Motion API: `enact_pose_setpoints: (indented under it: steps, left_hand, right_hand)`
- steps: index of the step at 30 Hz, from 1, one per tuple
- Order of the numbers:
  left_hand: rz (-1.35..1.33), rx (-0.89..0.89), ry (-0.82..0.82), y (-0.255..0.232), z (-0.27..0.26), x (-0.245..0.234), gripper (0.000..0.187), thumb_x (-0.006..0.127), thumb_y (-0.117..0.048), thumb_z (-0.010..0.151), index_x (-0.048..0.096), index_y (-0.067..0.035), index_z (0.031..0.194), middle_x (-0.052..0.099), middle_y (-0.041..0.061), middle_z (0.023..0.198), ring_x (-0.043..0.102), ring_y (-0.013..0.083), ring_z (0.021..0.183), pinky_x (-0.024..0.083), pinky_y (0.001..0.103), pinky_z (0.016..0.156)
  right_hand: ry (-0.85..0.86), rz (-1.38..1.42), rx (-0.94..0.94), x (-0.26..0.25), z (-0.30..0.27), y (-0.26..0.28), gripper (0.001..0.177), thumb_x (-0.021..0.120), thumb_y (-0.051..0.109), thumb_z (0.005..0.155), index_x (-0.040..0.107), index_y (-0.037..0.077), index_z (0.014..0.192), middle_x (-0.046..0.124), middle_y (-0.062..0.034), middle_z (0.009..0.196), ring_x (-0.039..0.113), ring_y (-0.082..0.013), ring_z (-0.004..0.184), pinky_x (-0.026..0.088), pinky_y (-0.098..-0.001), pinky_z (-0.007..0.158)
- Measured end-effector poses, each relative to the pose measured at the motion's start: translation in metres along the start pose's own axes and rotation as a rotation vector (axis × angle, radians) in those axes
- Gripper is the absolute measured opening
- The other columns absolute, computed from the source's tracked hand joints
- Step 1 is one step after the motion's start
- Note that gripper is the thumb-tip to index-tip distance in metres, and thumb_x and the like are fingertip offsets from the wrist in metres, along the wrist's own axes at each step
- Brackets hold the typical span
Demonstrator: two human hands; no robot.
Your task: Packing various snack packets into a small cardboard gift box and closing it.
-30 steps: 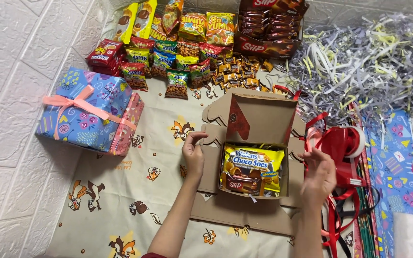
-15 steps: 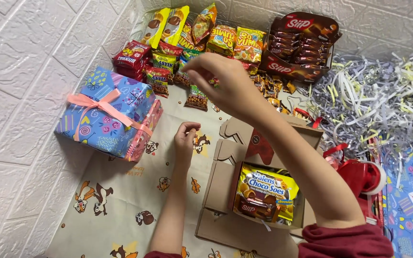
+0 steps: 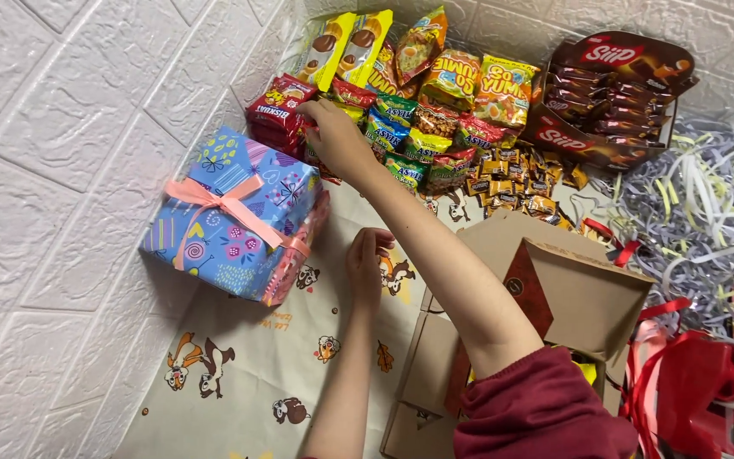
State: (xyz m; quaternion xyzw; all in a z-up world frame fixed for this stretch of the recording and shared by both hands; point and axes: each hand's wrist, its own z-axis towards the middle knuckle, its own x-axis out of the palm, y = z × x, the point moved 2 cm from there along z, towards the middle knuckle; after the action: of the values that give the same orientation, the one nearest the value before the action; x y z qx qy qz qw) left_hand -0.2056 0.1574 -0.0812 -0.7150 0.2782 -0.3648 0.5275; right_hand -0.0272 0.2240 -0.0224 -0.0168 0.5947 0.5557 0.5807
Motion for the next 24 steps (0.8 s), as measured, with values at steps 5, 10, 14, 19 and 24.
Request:
enact_pose_setpoints:
  steps: [5, 10, 14, 19, 24]
  left_hand:
    - [-0.043, -0.005, -0.002, 0.012, 0.004, 0.001, 0.031, 0.041, -0.024, 0.099, 0.061, -0.01, 0.08, 0.059, 0.006, 0.072, 0.054, 0.0135, 0.075, 0.044, 0.024, 0.072]
    - [-0.067, -0.013, 0.013, 0.024, 0.002, 0.004, 0.032, 0.042, -0.025, 0.101, 0.059, -0.01, 0.079, 0.058, 0.006, 0.073, 0.052, 0.0138, 0.074, 0.044, 0.027, 0.075]
    - [-0.056, 0.008, 0.017, 0.025, 0.007, 0.001, 0.031, 0.041, -0.024, 0.1, 0.06, -0.011, 0.078, 0.058, 0.005, 0.072, 0.054, 0.014, 0.073, 0.045, 0.028, 0.074]
    - [-0.063, 0.021, 0.011, 0.019, 0.011, 0.0, 0.032, 0.04, -0.024, 0.099, 0.062, -0.012, 0.079, 0.062, 0.004, 0.075, 0.055, 0.014, 0.073, 0.045, 0.026, 0.072]
    - [-0.03, 0.164, 0.029, 0.011, 0.01, -0.003, 0.031, 0.041, -0.023, 0.096, 0.062, -0.008, 0.078, 0.063, 0.002, 0.075, 0.055, 0.0125, 0.068, 0.045, 0.026, 0.064]
  right_hand:
    - [0.099, -0.124, -0.063, 0.009, 0.016, 0.01, 0.054, 0.06, -0.004, 0.084, 0.046, 0.01, 0.134, 0.05, -0.0136, 0.131, 0.059, -0.0401, 0.105, 0.055, -0.0459, 0.086]
    - [0.193, -0.263, -0.089, 0.02, 0.02, 0.004, 0.063, 0.062, -0.003, 0.082, 0.043, 0.01, 0.14, 0.044, -0.0115, 0.143, 0.058, -0.0444, 0.103, 0.055, -0.05, 0.085]
    - [0.082, -0.447, -0.267, 0.037, 0.029, -0.021, 0.048, 0.066, 0.009, 0.085, 0.054, 0.012, 0.131, 0.055, -0.0057, 0.131, 0.061, -0.0325, 0.096, 0.057, -0.0386, 0.078]
    - [-0.035, -0.451, -0.324, 0.002, 0.02, -0.001, 0.041, 0.063, 0.008, 0.089, 0.055, 0.01, 0.129, 0.061, -0.0083, 0.123, 0.062, -0.0294, 0.099, 0.058, -0.036, 0.075]
    - [-0.465, -0.29, -0.458, -0.095, -0.001, 0.042, 0.024, 0.071, 0.005, 0.086, 0.063, 0.003, 0.109, 0.069, -0.0131, 0.101, 0.067, -0.0254, 0.089, 0.061, -0.0343, 0.068]
